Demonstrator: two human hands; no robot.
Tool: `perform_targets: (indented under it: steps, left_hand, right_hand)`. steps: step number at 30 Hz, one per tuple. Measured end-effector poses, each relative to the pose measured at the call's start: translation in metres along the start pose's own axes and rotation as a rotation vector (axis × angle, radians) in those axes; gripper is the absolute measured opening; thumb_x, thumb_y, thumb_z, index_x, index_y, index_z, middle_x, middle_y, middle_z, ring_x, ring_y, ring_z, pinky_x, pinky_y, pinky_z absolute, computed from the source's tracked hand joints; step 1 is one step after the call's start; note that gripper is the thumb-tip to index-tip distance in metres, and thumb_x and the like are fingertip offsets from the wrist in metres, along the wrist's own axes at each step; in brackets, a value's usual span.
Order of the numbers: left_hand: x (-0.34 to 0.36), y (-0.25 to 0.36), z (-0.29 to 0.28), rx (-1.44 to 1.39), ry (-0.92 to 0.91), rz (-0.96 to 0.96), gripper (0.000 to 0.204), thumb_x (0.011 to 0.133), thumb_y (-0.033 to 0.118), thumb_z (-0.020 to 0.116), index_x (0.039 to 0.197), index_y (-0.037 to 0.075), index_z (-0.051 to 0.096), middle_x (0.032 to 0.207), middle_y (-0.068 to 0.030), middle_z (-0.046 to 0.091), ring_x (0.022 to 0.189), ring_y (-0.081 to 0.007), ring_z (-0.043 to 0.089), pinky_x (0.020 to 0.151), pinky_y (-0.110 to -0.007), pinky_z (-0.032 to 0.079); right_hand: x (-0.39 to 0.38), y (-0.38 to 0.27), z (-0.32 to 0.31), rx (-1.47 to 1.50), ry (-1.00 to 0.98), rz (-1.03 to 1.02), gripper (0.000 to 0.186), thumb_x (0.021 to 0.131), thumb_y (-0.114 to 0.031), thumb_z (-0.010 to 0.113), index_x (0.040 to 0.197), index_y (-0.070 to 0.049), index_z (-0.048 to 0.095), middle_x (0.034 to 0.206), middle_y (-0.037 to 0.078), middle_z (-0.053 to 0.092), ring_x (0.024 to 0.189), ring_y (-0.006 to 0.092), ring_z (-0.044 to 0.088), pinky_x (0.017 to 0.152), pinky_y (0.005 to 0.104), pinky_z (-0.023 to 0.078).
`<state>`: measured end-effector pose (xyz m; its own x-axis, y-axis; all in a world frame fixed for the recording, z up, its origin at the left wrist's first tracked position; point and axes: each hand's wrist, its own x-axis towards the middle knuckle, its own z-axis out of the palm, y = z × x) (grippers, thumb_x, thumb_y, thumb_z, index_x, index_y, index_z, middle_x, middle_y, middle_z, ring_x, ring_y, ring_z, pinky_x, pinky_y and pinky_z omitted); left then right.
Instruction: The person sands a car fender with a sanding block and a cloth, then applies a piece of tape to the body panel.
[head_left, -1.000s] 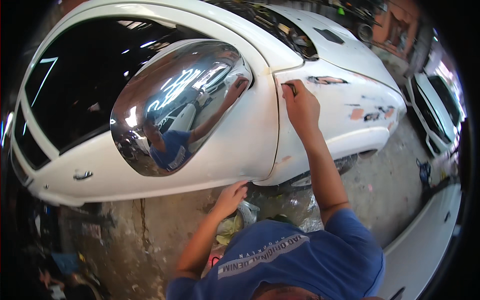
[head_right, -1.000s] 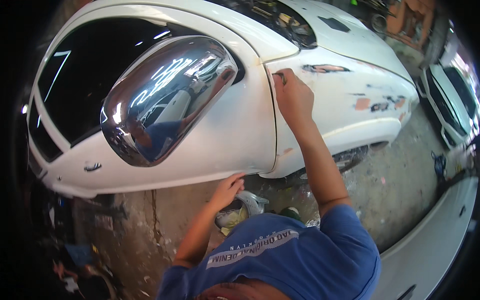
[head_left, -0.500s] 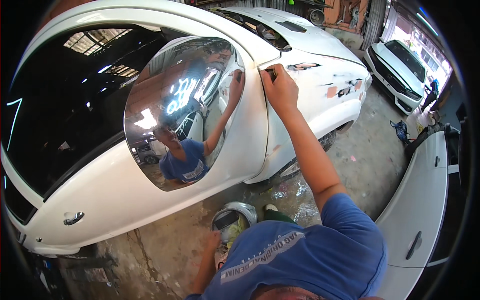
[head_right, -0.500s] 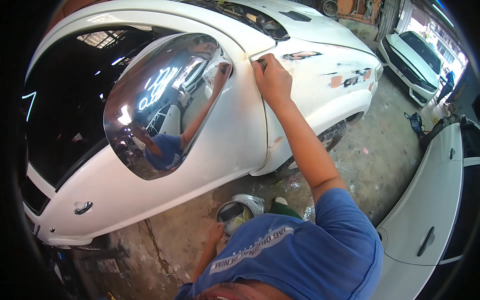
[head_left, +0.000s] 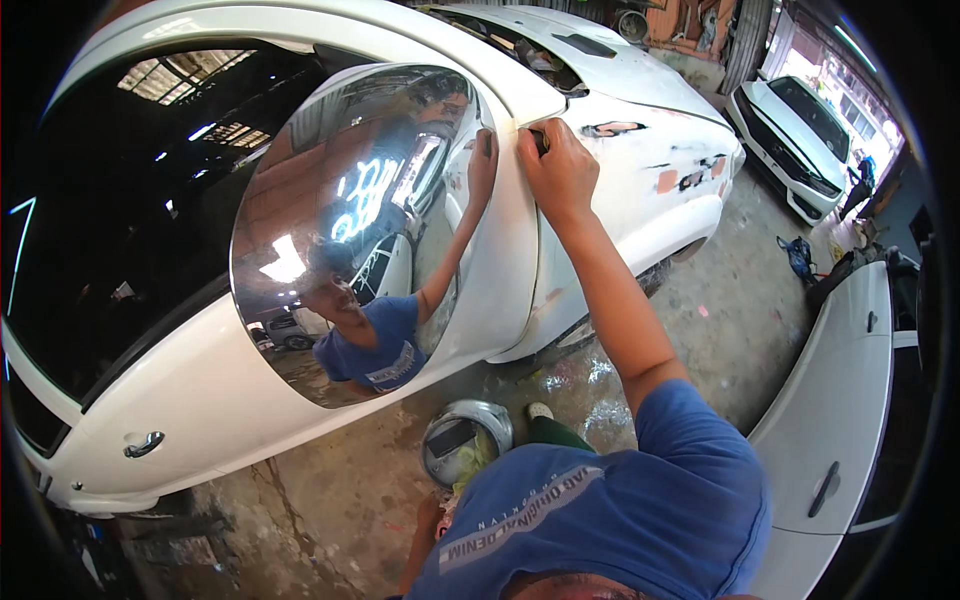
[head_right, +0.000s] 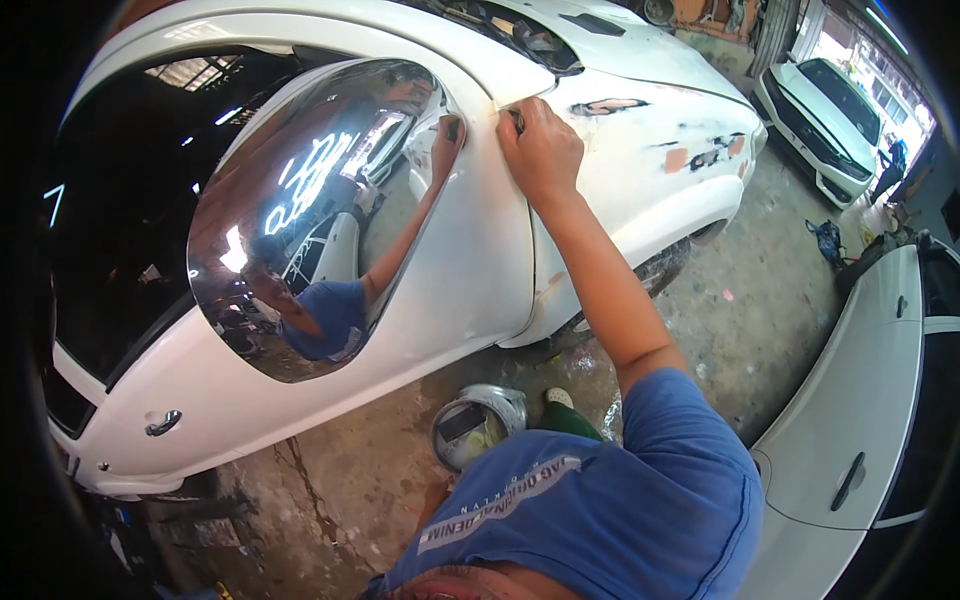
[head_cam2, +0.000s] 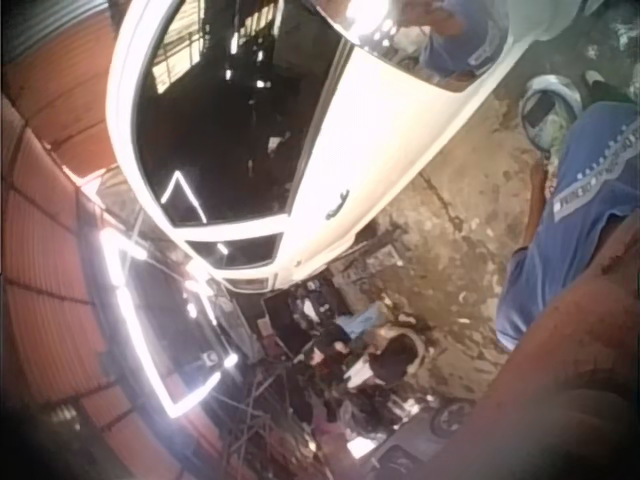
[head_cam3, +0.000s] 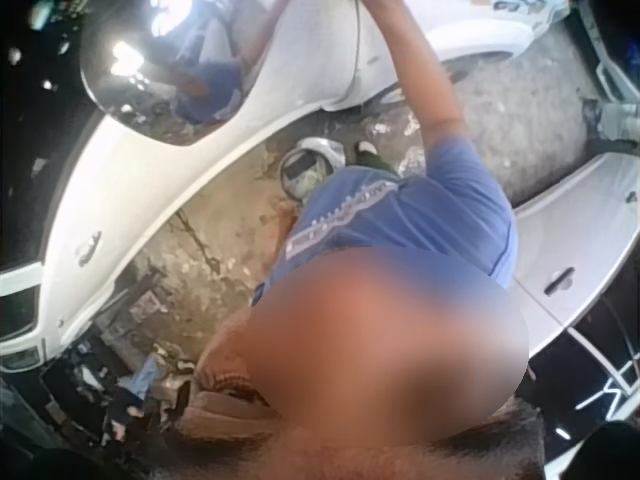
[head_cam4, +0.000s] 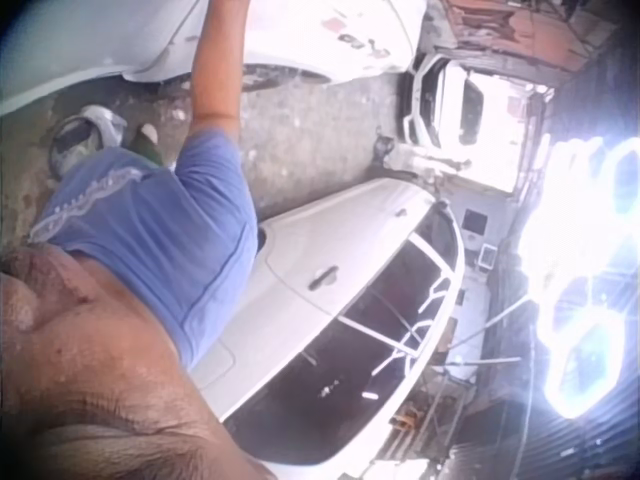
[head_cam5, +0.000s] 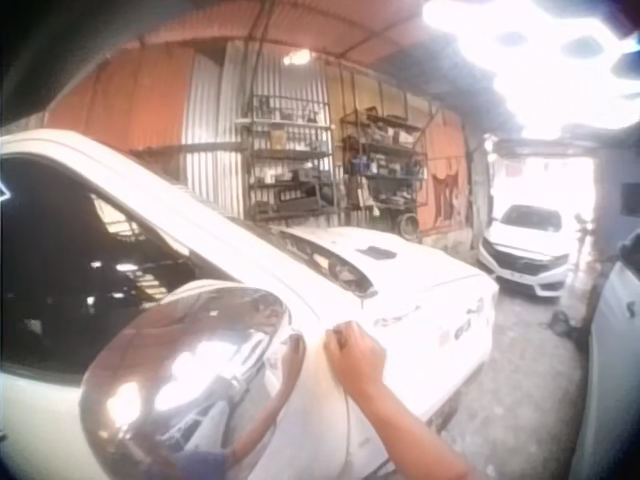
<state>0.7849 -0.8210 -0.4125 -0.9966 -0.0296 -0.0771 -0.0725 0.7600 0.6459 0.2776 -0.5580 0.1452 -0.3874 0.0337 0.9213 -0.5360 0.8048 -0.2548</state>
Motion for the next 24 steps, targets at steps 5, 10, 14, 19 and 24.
perform_targets:
  steps: [5,10,14,19,24]
  left_hand:
    - [-0.012,-0.016,-0.001,0.298,-0.274,-0.081,0.023,0.067,0.019,0.081,0.071,0.005,0.064,0.076,-0.0213,0.065,0.077,-0.0412,0.066,0.067,-0.052,0.051]
    - [-0.026,-0.013,0.001,-0.157,-0.137,-0.29,0.025,0.069,0.022,0.082,0.068,0.005,0.063,0.07,-0.0193,0.064,0.073,-0.0395,0.066,0.065,-0.05,0.051]
    - [-0.024,-0.014,0.001,0.315,-0.199,0.032,0.021,0.077,0.016,0.075,0.066,0.003,0.061,0.065,-0.0165,0.061,0.062,-0.0334,0.068,0.056,-0.047,0.051]
    - [-0.026,0.005,0.001,-0.086,-0.305,-0.364,0.015,0.077,0.012,0.074,0.069,0.004,0.065,0.068,-0.0169,0.064,0.062,-0.0331,0.069,0.057,-0.045,0.052]
    - [-0.031,-0.006,0.007,0.11,-0.378,-0.232,0.032,0.076,0.033,0.068,0.078,0.001,0.069,0.083,-0.0257,0.068,0.082,-0.0452,0.066,0.071,-0.055,0.05]
  right_hand:
    - [-0.003,-0.002,0.0,0.114,-0.001,0.087,0.017,0.09,-0.024,0.071,0.092,-0.01,0.064,0.082,0.008,0.07,0.072,0.0297,0.069,0.064,0.0409,0.053]
    - [0.004,-0.003,-0.003,0.206,-0.044,0.166,0.02,0.09,-0.027,0.073,0.094,-0.007,0.067,0.082,0.013,0.072,0.073,0.0321,0.07,0.068,0.0393,0.054]
    - [0.0,-0.002,-0.003,0.217,-0.072,0.209,0.022,0.09,-0.027,0.072,0.094,-0.006,0.069,0.081,0.013,0.072,0.073,0.0321,0.07,0.069,0.0394,0.054]
    - [-0.001,0.003,-0.008,0.225,-0.118,0.236,0.023,0.091,-0.03,0.07,0.096,-0.008,0.067,0.084,0.013,0.072,0.076,0.0331,0.07,0.069,0.0416,0.053]
    - [0.011,-0.004,-0.016,0.247,-0.207,0.313,0.024,0.09,-0.03,0.072,0.097,-0.007,0.07,0.082,0.014,0.072,0.073,0.0311,0.069,0.07,0.0381,0.053]
